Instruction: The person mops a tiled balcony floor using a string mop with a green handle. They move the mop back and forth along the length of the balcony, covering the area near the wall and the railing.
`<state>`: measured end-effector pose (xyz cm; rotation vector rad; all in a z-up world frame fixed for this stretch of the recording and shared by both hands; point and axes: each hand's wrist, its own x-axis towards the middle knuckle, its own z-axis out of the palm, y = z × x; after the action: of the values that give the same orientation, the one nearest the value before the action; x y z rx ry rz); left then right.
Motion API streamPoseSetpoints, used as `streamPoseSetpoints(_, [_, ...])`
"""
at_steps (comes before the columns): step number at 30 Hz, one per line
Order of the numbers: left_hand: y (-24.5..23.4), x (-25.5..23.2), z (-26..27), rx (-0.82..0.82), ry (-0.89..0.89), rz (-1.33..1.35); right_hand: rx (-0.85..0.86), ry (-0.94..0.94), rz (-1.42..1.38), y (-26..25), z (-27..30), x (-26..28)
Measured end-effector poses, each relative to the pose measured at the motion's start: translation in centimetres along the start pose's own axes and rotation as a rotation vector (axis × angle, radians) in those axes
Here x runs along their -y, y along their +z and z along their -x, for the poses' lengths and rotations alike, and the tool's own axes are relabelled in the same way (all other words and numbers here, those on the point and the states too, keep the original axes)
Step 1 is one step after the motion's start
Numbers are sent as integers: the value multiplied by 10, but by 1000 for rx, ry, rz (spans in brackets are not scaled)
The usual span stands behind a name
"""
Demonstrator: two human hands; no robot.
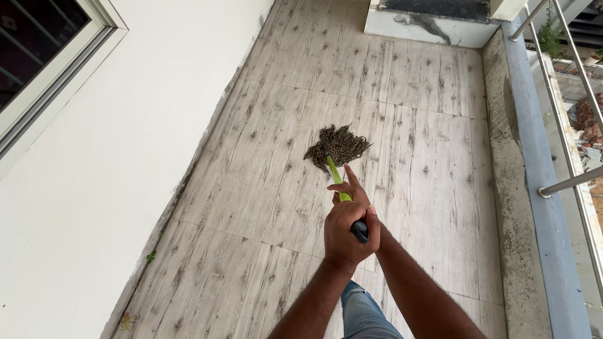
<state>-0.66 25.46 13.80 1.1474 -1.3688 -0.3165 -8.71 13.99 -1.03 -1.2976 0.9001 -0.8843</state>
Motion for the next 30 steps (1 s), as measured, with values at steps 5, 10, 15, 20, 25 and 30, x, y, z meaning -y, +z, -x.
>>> streamPoseSetpoints(5, [24, 67, -59, -55, -17, 5, 157, -85, 166, -35, -132, -48])
streamPoseSetpoints(10, [58, 151, -107, 52, -2, -30, 182, 45, 345, -68, -255, -104])
streamPoseSetpoints(15, [80, 218, -170, 86, -15, -4, 135, -93, 1005, -87, -345, -107])
streamPoseSetpoints(20, [73, 248, -197, 61, -85, 39, 158, -114, 1183, -68, -374, -76])
streamPoseSetpoints(25, [50, 241, -180, 51, -195, 117, 154, -72, 1221, -37, -346, -59])
streamPoseSetpoints(30, [13, 199, -119, 29, -128, 93, 127, -130, 1311, -3, -265, -51])
